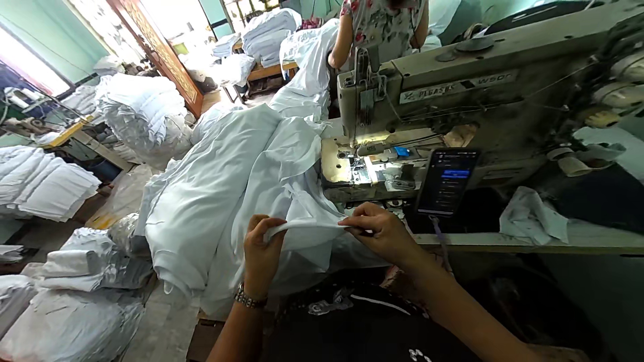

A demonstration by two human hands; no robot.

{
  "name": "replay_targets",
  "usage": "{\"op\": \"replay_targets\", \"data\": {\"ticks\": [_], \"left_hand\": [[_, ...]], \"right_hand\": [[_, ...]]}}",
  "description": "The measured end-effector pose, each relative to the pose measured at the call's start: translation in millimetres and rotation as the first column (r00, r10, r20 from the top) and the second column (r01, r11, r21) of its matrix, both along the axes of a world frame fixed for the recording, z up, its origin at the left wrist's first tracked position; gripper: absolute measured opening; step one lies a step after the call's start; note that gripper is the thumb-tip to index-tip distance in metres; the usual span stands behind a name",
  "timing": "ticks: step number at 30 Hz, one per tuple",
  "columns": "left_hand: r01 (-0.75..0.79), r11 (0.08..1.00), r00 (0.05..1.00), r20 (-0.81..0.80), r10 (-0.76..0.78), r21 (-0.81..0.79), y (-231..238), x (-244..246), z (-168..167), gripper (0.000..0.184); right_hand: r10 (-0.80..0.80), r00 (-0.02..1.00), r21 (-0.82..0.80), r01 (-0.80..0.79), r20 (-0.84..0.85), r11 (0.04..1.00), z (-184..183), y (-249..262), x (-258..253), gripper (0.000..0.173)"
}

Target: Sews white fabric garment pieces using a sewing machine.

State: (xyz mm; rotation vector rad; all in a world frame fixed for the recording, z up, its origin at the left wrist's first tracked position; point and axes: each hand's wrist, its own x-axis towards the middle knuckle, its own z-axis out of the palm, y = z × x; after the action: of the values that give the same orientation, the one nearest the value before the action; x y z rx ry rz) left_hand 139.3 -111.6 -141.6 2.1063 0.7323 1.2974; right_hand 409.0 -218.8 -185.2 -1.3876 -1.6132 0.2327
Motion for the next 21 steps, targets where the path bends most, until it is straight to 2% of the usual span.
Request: {"op": "replay_targets", "data": {"ticks": [2,4,6,8,10,11,12,13,14,18,21], "left_hand": [[0.108,0.994,0.991,0.085,-0.107,-0.006,1,23,15,0.014],[0.126,0.989,0.987,0.087,-0.132,0.074,6,54,33,0.016],[0.093,0.965,0.996,-0.036,-0.087,0.244,24,89,49,0.018],[0.11,0.943,0.954,-0.3,-0.011,0.315,49,125,60,0.019],[0.161,0.967,0.781,-0.624,-0.003,0.197,72,166,65,0.018],[0.169,0.977,0.678,-0.735,-0.023,0.126,83,186,61,0.019],[0.16,0.985,0.599,-0.8,-0.04,0.071,92,206,55,0.023],[0.141,0.989,0.564,-0.824,-0.054,0.032,99,222,51,0.026],[0.113,0.994,0.556,-0.829,-0.063,0.0,106,235,49,0.03],[0.011,0.988,0.728,-0.677,-0.113,-0.154,127,254,35,0.035],[0.067,0.975,0.817,-0.549,-0.175,-0.212,120,242,31,0.033]], "right_hand": [[-0.006,1.0,0.017,0.005,0.025,1.0,3,-2,-4,0.018],[0.081,0.994,0.005,-0.081,-0.079,0.997,8,-8,-5,0.017],[0.187,0.928,-0.026,-0.206,-0.322,0.978,14,-15,1,0.019],[0.163,0.824,-0.079,-0.244,-0.543,0.967,13,-20,10,0.029],[0.046,0.767,-0.157,-0.189,-0.64,0.969,8,-17,22,0.049],[-0.013,0.764,-0.192,-0.145,-0.645,0.971,4,-15,27,0.051],[-0.062,0.765,-0.216,-0.102,-0.641,0.971,1,-12,30,0.044],[-0.103,0.772,-0.234,-0.06,-0.627,0.97,0,-8,33,0.034],[-0.129,0.772,-0.238,-0.029,-0.622,0.971,0,-3,36,0.026],[-0.159,0.752,-0.223,0.016,-0.64,0.975,3,11,38,0.022],[-0.153,0.737,-0.206,0.02,-0.658,0.978,0,8,33,0.022]]}}
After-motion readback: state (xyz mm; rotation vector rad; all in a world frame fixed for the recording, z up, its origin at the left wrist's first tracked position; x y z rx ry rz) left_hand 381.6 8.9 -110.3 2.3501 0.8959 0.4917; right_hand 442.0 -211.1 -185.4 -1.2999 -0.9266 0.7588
